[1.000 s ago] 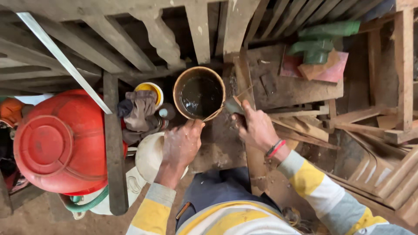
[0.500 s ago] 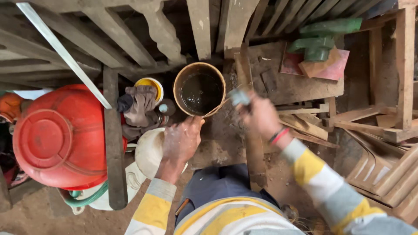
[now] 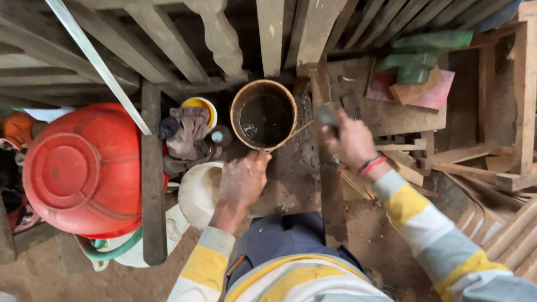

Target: The person scrapes a thin metal strip with a file, rubs it with sandpaper, and dips it into a bucket of liquid.

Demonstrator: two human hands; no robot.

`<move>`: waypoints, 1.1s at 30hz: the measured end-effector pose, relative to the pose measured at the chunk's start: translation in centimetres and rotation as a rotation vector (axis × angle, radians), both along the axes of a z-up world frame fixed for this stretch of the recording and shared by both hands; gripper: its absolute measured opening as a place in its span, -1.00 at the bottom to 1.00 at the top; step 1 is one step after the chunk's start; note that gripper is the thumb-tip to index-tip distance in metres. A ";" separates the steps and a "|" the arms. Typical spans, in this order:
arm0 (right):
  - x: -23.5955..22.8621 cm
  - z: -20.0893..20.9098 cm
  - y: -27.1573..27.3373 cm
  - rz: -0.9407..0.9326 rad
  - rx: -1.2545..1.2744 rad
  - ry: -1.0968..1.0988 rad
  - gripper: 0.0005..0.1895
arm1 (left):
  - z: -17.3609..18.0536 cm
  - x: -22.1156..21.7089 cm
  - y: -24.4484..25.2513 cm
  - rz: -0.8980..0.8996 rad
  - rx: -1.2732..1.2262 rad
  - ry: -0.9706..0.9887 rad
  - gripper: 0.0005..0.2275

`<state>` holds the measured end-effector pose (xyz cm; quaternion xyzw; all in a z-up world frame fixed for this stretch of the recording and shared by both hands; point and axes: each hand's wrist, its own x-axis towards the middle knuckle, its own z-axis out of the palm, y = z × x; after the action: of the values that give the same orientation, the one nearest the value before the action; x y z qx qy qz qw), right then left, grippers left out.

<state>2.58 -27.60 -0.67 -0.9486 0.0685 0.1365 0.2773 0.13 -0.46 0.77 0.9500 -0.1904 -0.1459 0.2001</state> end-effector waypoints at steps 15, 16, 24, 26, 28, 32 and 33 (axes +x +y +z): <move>0.8 -3.0 -2.6 -0.007 -0.134 -0.051 -0.64 | 0.6 0.7 -0.4 -0.024 0.023 -0.007 -0.92; 0.2 -2.6 -1.5 0.013 -0.086 -0.055 -0.65 | 0.6 1.3 -0.3 -0.020 0.031 -0.011 -0.90; 0.4 -2.7 -1.9 -0.071 -0.061 0.047 -0.60 | 0.7 0.4 -0.3 0.014 0.001 0.011 -0.92; 1.3 -2.1 -2.5 -0.086 -0.075 0.030 -0.65 | 0.7 1.2 -0.7 -0.006 0.015 -0.031 -0.92; 0.7 -0.9 -1.0 -0.046 -0.024 0.002 -0.68 | 0.7 1.2 -0.6 -0.032 0.080 -0.057 -0.95; -3.6 1.4 4.8 0.048 0.104 -0.014 -0.61 | 0.2 0.8 -0.5 -0.024 0.043 -0.014 -0.94; -3.5 1.2 4.7 0.038 0.146 -0.026 -0.53 | 0.0 0.7 -0.4 -0.010 0.025 -0.018 -0.93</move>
<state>-0.89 -22.95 0.57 -0.9286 0.0369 0.1338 0.3441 0.85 -0.82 0.81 0.9527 -0.1950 -0.1405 0.1858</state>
